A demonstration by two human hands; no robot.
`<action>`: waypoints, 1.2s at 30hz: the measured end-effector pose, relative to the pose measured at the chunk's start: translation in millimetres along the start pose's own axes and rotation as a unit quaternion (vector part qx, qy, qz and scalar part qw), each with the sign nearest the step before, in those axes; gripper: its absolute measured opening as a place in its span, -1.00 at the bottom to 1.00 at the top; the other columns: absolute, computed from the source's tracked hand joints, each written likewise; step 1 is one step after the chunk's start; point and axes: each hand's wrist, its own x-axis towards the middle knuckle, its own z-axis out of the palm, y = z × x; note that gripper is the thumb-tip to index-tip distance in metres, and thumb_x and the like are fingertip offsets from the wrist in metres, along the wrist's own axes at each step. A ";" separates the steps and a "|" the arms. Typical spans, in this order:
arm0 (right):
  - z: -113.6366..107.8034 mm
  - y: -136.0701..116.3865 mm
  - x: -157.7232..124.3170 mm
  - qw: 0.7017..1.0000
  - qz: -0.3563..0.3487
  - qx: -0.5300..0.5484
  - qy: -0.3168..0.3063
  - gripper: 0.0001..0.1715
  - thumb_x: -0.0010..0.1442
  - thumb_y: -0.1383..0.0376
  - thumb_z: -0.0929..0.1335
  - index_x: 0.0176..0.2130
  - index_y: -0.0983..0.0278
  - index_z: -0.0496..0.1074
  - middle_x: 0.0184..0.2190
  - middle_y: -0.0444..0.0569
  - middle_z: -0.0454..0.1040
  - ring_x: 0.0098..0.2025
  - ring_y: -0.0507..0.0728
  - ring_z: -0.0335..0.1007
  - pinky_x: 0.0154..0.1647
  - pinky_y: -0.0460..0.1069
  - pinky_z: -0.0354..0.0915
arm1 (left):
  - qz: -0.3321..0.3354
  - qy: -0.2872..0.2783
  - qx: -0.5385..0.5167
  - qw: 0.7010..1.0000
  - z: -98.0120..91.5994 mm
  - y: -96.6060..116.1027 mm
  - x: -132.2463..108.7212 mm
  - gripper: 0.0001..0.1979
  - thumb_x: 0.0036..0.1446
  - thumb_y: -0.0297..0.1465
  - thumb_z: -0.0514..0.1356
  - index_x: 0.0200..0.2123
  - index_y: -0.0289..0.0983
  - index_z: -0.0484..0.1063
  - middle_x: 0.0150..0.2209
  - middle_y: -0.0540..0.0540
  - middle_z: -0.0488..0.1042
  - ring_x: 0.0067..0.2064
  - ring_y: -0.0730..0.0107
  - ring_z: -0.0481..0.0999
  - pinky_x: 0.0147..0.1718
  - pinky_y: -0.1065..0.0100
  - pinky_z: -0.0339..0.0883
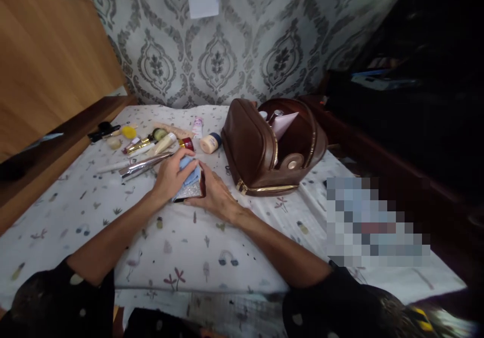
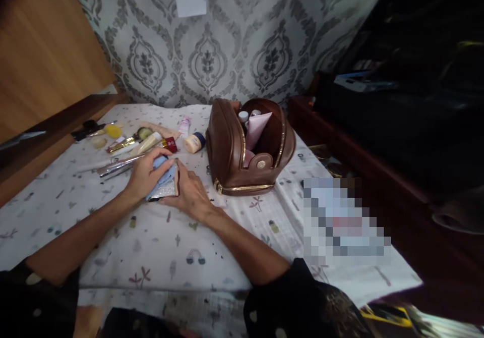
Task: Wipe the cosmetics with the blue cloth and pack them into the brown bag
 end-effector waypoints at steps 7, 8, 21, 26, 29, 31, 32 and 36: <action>-5.4 2.7 -0.3 0.979 -0.007 0.191 -0.072 0.06 -0.01 0.23 0.54 0.34 0.28 0.08 0.03 0.10 0.52 0.03 0.24 0.49 0.11 0.20 0.35 | -0.056 0.058 -0.096 0.992 -9.4 -6.4 9.2 -0.80 0.17 -0.25 0.21 -0.25 -0.26 0.47 -0.29 -0.01 0.53 -0.27 0.34 0.46 -0.23 0.36 0.34; -5.4 2.9 0.3 0.970 -0.010 0.230 -0.075 -0.01 0.01 0.21 0.53 0.30 0.28 0.13 0.01 0.09 0.53 0.02 0.23 0.50 0.10 0.18 0.36 | -0.070 0.056 -0.107 0.990 -9.6 -7.6 9.9 -0.80 0.17 -0.24 0.21 -0.26 -0.26 0.47 -0.31 0.00 0.51 -0.29 0.35 0.45 -0.26 0.37 0.34; -1.4 -4.7 -7.2 0.984 -0.082 0.156 0.014 -0.51 0.18 0.27 0.38 0.10 0.22 0.33 -0.26 -0.08 0.46 -0.24 0.11 0.38 -0.14 0.02 0.33 | 0.033 0.182 0.000 0.983 -26.4 13.7 1.1 -0.74 0.39 -0.18 -0.01 0.00 -0.18 0.28 -0.18 -0.06 0.48 -0.15 0.30 0.50 -0.13 0.29 0.36; -1.3 -6.4 -11.0 0.992 -0.079 0.088 0.036 -0.85 0.16 0.25 0.36 -0.25 0.22 0.31 -0.42 -0.17 0.35 -0.38 0.07 0.25 -0.32 -0.04 0.26 | 0.204 0.095 0.077 0.971 -17.3 15.6 -8.9 -0.75 0.36 -0.22 0.05 0.01 -0.20 0.27 -0.13 -0.13 0.49 -0.13 0.22 0.51 -0.15 0.22 0.38; 0.3 -1.1 -6.6 0.988 -0.052 0.138 0.044 -0.80 0.16 0.20 0.36 -0.24 0.24 0.28 -0.41 -0.15 0.38 -0.41 0.06 0.27 -0.36 -0.04 0.27 | 0.306 0.024 0.148 0.940 -12.5 15.4 -10.3 -0.76 0.35 -0.26 0.06 -0.02 -0.26 0.32 -0.15 -0.20 0.50 -0.12 0.13 0.50 -0.15 0.14 0.38; 0.8 2.6 -2.8 0.984 -0.045 0.166 0.051 -0.76 0.17 0.18 0.36 -0.21 0.26 0.30 -0.39 -0.12 0.41 -0.38 0.07 0.30 -0.34 -0.02 0.29 | 0.322 -0.009 0.170 0.931 -11.8 14.8 -9.1 -0.75 0.36 -0.32 0.03 0.01 -0.29 0.35 -0.12 -0.23 0.50 -0.12 0.12 0.49 -0.15 0.12 0.37; 0.8 4.0 -1.2 0.982 -0.045 0.175 0.053 -0.75 0.18 0.17 0.36 -0.20 0.27 0.32 -0.38 -0.11 0.42 -0.37 0.08 0.32 -0.33 -0.02 0.30 | 0.325 -0.022 0.172 0.930 -12.0 14.3 -8.3 -0.74 0.35 -0.36 0.01 0.03 -0.29 0.35 -0.10 -0.23 0.50 -0.12 0.12 0.49 -0.16 0.13 0.37; 0.4 5.0 1.4 0.979 -0.042 0.194 0.052 -0.70 0.17 0.18 0.37 -0.13 0.29 0.36 -0.37 -0.12 0.43 -0.36 0.08 0.33 -0.32 -0.03 0.28 | 0.347 -0.037 0.173 0.921 -14.2 12.1 -6.0 -0.69 0.31 -0.46 -0.02 0.03 -0.28 0.40 -0.08 -0.22 0.50 -0.12 0.17 0.48 -0.17 0.17 0.37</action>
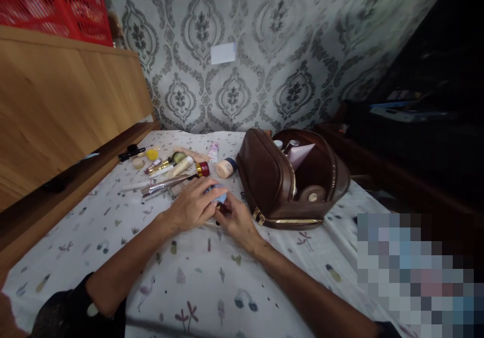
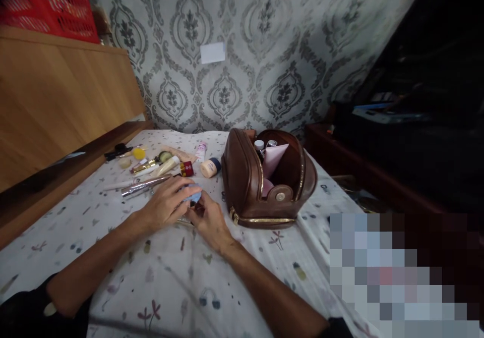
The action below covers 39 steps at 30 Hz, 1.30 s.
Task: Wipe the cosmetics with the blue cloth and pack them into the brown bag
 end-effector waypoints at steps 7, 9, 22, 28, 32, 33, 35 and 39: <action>-0.2 -4.1 0.1 1.000 0.005 0.028 0.000 -0.74 0.12 0.18 0.40 -0.22 0.28 0.39 -0.36 -0.11 0.45 -0.35 0.08 0.33 -0.29 -0.03 0.27 | -0.022 -0.002 0.023 1.000 -10.3 -8.0 -1.5 -0.74 0.23 -0.49 0.04 -0.15 -0.26 0.51 -0.23 -0.16 0.50 -0.22 0.22 0.46 -0.25 0.23 0.36; -2.8 -3.9 1.1 0.999 0.001 0.033 0.006 -0.69 0.11 0.20 0.40 -0.15 0.29 0.42 -0.33 -0.09 0.48 -0.30 0.09 0.36 -0.25 -0.03 0.29 | -0.033 -0.007 0.030 0.999 -13.1 -12.5 -2.5 -0.76 0.20 -0.50 0.06 -0.18 -0.25 0.51 -0.24 -0.15 0.50 -0.22 0.22 0.46 -0.26 0.24 0.36; -12.5 7.0 6.3 0.998 -0.002 -0.044 0.033 -0.63 0.12 0.19 0.40 -0.08 0.25 0.39 -0.44 -0.16 0.38 -0.38 0.08 0.30 -0.30 -0.02 0.24 | -0.097 0.029 -0.023 0.995 1.0 -23.6 -10.8 -0.72 0.23 -0.51 0.05 -0.07 -0.28 0.50 -0.18 -0.16 0.49 -0.16 0.24 0.52 -0.18 0.25 0.44; -12.9 3.6 4.2 0.995 -0.021 -0.093 0.034 -0.61 0.17 0.18 0.37 -0.02 0.26 0.44 -0.36 -0.09 0.46 -0.37 0.08 0.31 -0.34 -0.04 0.24 | -0.010 0.077 0.078 0.994 4.7 -10.7 -9.1 -0.74 0.26 -0.52 0.08 -0.03 -0.28 0.47 -0.13 -0.19 0.49 -0.13 0.19 0.48 -0.19 0.21 0.46; -12.1 -0.6 4.5 0.994 -0.027 -0.097 0.051 -0.61 0.14 0.20 0.39 -0.04 0.26 0.49 -0.34 -0.08 0.48 -0.40 0.06 0.29 -0.37 -0.05 0.23 | 0.014 0.071 0.084 0.994 3.0 -11.6 -9.3 -0.75 0.25 -0.53 0.09 -0.06 -0.28 0.48 -0.13 -0.19 0.50 -0.13 0.19 0.48 -0.19 0.23 0.46; -12.2 -1.3 4.6 0.994 -0.028 -0.093 0.055 -0.61 0.13 0.20 0.40 -0.04 0.26 0.50 -0.32 -0.07 0.49 -0.39 0.07 0.30 -0.37 -0.05 0.23 | 0.003 0.067 0.079 0.995 2.5 -13.7 -10.0 -0.75 0.24 -0.53 0.09 -0.07 -0.28 0.49 -0.13 -0.19 0.50 -0.13 0.19 0.49 -0.20 0.24 0.45; -12.8 -1.6 4.9 0.995 -0.025 -0.077 0.062 -0.62 0.12 0.20 0.41 -0.06 0.26 0.51 -0.29 -0.06 0.50 -0.35 0.08 0.31 -0.36 -0.05 0.24 | -0.028 0.063 0.059 0.996 1.9 -18.9 -11.9 -0.74 0.25 -0.52 0.08 -0.08 -0.29 0.50 -0.13 -0.19 0.50 -0.13 0.20 0.51 -0.20 0.24 0.44; -13.9 3.8 6.5 0.996 -0.006 -0.031 0.079 -0.61 0.10 0.14 0.43 -0.11 0.28 0.51 -0.37 -0.08 0.45 -0.34 0.09 0.30 -0.36 -0.04 0.27 | -0.123 0.052 -0.021 0.991 3.5 -26.8 -14.6 -0.71 0.29 -0.44 0.04 -0.04 -0.28 0.51 -0.13 -0.18 0.52 -0.11 0.21 0.53 -0.13 0.24 0.43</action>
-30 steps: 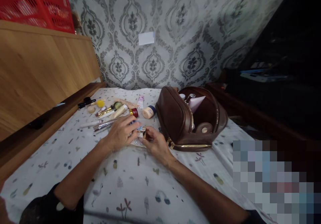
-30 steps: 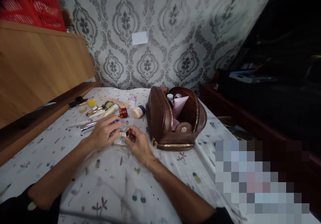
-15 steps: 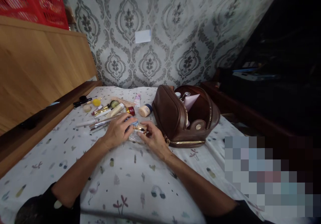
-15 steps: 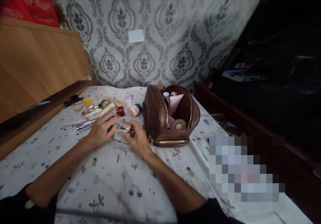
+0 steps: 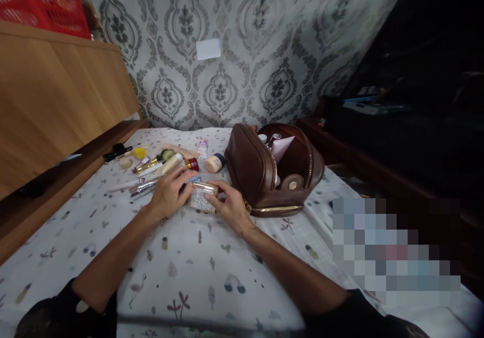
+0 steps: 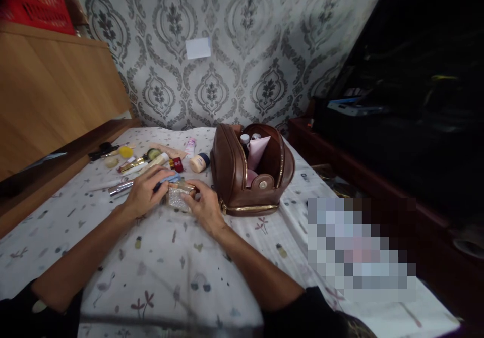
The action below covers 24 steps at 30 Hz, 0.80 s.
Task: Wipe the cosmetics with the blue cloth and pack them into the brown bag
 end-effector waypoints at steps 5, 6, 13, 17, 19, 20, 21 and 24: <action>2.1 8.3 3.8 0.994 0.042 0.089 0.038 -0.61 0.06 0.09 0.43 -0.16 0.25 0.45 -0.46 -0.17 0.33 -0.48 0.04 0.24 -0.50 -0.06 0.25 | -0.102 -0.024 -0.079 0.991 6.3 -1.0 0.3 -0.68 0.30 -0.36 0.05 0.01 -0.27 0.48 -0.07 -0.17 0.56 -0.05 0.16 0.54 -0.03 0.21 0.40; 2.8 8.5 4.0 0.992 0.052 0.109 0.040 -0.62 0.05 0.08 0.44 -0.17 0.24 0.43 -0.46 -0.18 0.31 -0.51 0.02 0.22 -0.54 -0.07 0.24 | -0.113 -0.029 -0.094 0.989 7.6 -1.1 0.4 -0.68 0.30 -0.34 0.05 0.01 -0.28 0.48 -0.05 -0.17 0.57 -0.04 0.15 0.54 -0.01 0.20 0.39; 5.5 4.7 0.9 0.986 0.066 0.148 0.038 -0.62 0.05 0.09 0.44 -0.21 0.22 0.33 -0.31 -0.12 0.35 -0.43 0.03 0.27 -0.52 -0.06 0.34 | -0.225 -0.097 -0.183 0.952 12.9 -9.5 -2.4 -0.60 0.31 -0.20 0.04 0.08 -0.26 0.42 -0.14 -0.10 0.57 -0.20 0.23 0.54 -0.16 0.26 0.39; 6.0 7.7 0.5 0.991 0.053 0.120 0.021 -0.63 0.07 0.11 0.43 -0.20 0.21 0.29 -0.29 -0.12 0.34 -0.42 0.03 0.29 -0.50 -0.06 0.36 | -0.257 -0.101 -0.252 0.928 11.7 -11.1 -1.3 -0.58 0.29 -0.18 0.07 0.10 -0.26 0.40 -0.10 -0.10 0.55 -0.19 0.25 0.52 -0.23 0.32 0.38; 6.9 8.6 0.3 0.992 0.048 0.115 0.013 -0.62 0.07 0.12 0.43 -0.20 0.20 0.26 -0.29 -0.13 0.33 -0.41 0.04 0.30 -0.50 -0.07 0.36 | -0.251 -0.086 -0.266 0.927 8.5 -7.0 1.6 -0.59 0.28 -0.19 0.08 0.08 -0.28 0.41 -0.11 -0.11 0.55 -0.18 0.23 0.53 -0.25 0.33 0.39; 7.1 8.4 0.0 0.992 0.047 0.112 0.009 -0.62 0.08 0.12 0.42 -0.19 0.19 0.24 -0.30 -0.14 0.33 -0.40 0.04 0.30 -0.49 -0.07 0.35 | -0.237 -0.074 -0.258 0.933 6.3 -3.7 3.3 -0.60 0.28 -0.20 0.08 0.07 -0.28 0.42 -0.09 -0.12 0.54 -0.15 0.21 0.54 -0.22 0.31 0.40; 7.2 7.6 -0.4 0.993 0.045 0.106 0.006 -0.63 0.09 0.12 0.42 -0.18 0.19 0.24 -0.32 -0.15 0.32 -0.40 0.04 0.29 -0.48 -0.07 0.34 | -0.215 -0.062 -0.243 0.944 4.1 0.1 4.9 -0.62 0.28 -0.22 0.08 0.06 -0.28 0.42 -0.07 -0.13 0.54 -0.11 0.19 0.54 -0.16 0.29 0.40; 5.3 2.2 -2.9 0.999 0.018 0.041 -0.003 -0.69 0.15 0.13 0.39 -0.17 0.20 0.28 -0.41 -0.19 0.29 -0.43 0.03 0.21 -0.43 -0.06 0.25 | -0.110 -0.041 -0.172 0.978 -0.9 12.9 7.3 -0.68 0.32 -0.33 0.06 0.06 -0.27 0.43 -0.01 -0.16 0.52 0.02 0.18 0.50 0.01 0.24 0.37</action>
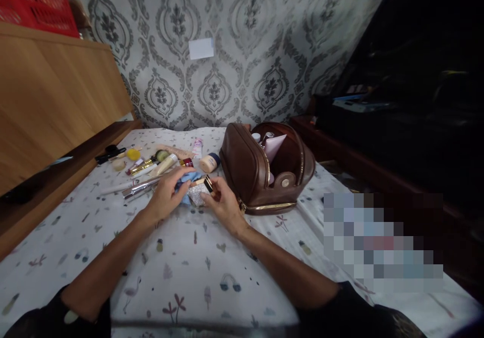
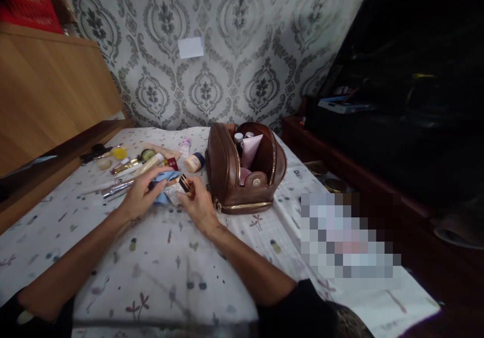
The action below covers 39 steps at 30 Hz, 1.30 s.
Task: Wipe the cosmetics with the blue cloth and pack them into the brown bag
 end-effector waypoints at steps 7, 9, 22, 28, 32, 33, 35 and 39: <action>-3.8 -12.5 -5.6 0.994 -0.050 -0.098 0.005 -0.78 0.22 0.12 0.35 -0.24 0.22 0.33 -0.49 -0.22 0.19 -0.44 0.04 0.08 -0.39 -0.05 0.08 | 0.207 0.015 0.206 0.956 8.1 13.6 -7.9 -0.62 0.29 -0.56 0.00 0.08 -0.22 0.43 -0.02 -0.20 0.49 -0.02 0.19 0.49 -0.06 0.20 0.45; -3.2 -12.2 -4.9 0.995 -0.047 -0.090 0.010 -0.76 0.20 0.12 0.36 -0.24 0.22 0.34 -0.50 -0.22 0.17 -0.45 0.03 0.06 -0.41 -0.06 0.07 | 0.231 0.015 0.229 0.946 7.7 13.3 -7.8 -0.63 0.28 -0.57 0.02 0.07 -0.24 0.44 -0.03 -0.20 0.50 -0.04 0.18 0.50 -0.10 0.19 0.47; -1.9 -4.6 2.1 0.992 0.039 0.119 0.035 -0.61 0.05 0.02 0.47 -0.29 0.23 0.37 -0.51 -0.23 0.17 -0.46 0.02 0.07 -0.42 -0.07 0.11 | 0.040 0.011 0.064 0.997 2.5 1.2 -2.7 -0.71 0.33 -0.39 0.06 0.05 -0.25 0.44 -0.09 -0.14 0.52 -0.07 0.23 0.53 -0.08 0.27 0.42; -1.5 0.2 3.9 0.987 0.061 0.142 0.032 -0.54 0.00 0.02 0.48 -0.21 0.21 0.37 -0.44 -0.17 0.35 -0.41 0.06 0.23 -0.39 -0.05 0.22 | -0.026 -0.010 0.001 1.000 3.8 -0.7 0.3 -0.70 0.33 -0.28 0.10 0.03 -0.26 0.45 -0.03 -0.13 0.57 -0.05 0.21 0.54 -0.03 0.24 0.40; -4.9 -1.3 5.9 0.995 0.038 0.084 0.033 -0.54 -0.01 0.09 0.49 -0.14 0.21 0.41 -0.36 -0.12 0.44 -0.41 0.06 0.27 -0.39 -0.04 0.25 | -0.015 -0.011 -0.010 1.000 5.9 -4.5 0.0 -0.74 0.31 -0.28 0.11 -0.04 -0.24 0.50 -0.08 -0.12 0.59 -0.05 0.20 0.54 -0.03 0.23 0.40; -5.5 -1.8 6.3 0.997 0.031 0.064 0.032 -0.56 -0.01 0.11 0.49 -0.15 0.21 0.43 -0.36 -0.12 0.45 -0.41 0.06 0.27 -0.40 -0.04 0.25 | -0.014 -0.008 -0.011 1.000 6.1 -4.8 -0.1 -0.75 0.31 -0.28 0.11 -0.06 -0.23 0.50 -0.10 -0.10 0.59 -0.07 0.21 0.55 -0.04 0.24 0.40; -6.0 -1.9 6.7 0.998 0.027 0.044 0.029 -0.59 0.00 0.12 0.49 -0.17 0.22 0.46 -0.39 -0.12 0.46 -0.44 0.06 0.26 -0.42 -0.05 0.24 | -0.017 -0.006 -0.012 1.000 6.2 -4.7 -0.4 -0.76 0.30 -0.27 0.11 -0.08 -0.22 0.49 -0.13 -0.09 0.59 -0.11 0.22 0.55 -0.08 0.25 0.40; -5.0 1.4 6.5 0.995 0.048 0.083 0.035 -0.59 0.01 0.10 0.48 -0.17 0.23 0.48 -0.43 -0.12 0.46 -0.44 0.06 0.27 -0.44 -0.05 0.24 | -0.034 -0.012 -0.004 0.999 5.7 -4.0 -0.7 -0.78 0.30 -0.26 0.12 -0.11 -0.22 0.46 -0.18 -0.06 0.57 -0.17 0.25 0.53 -0.13 0.28 0.39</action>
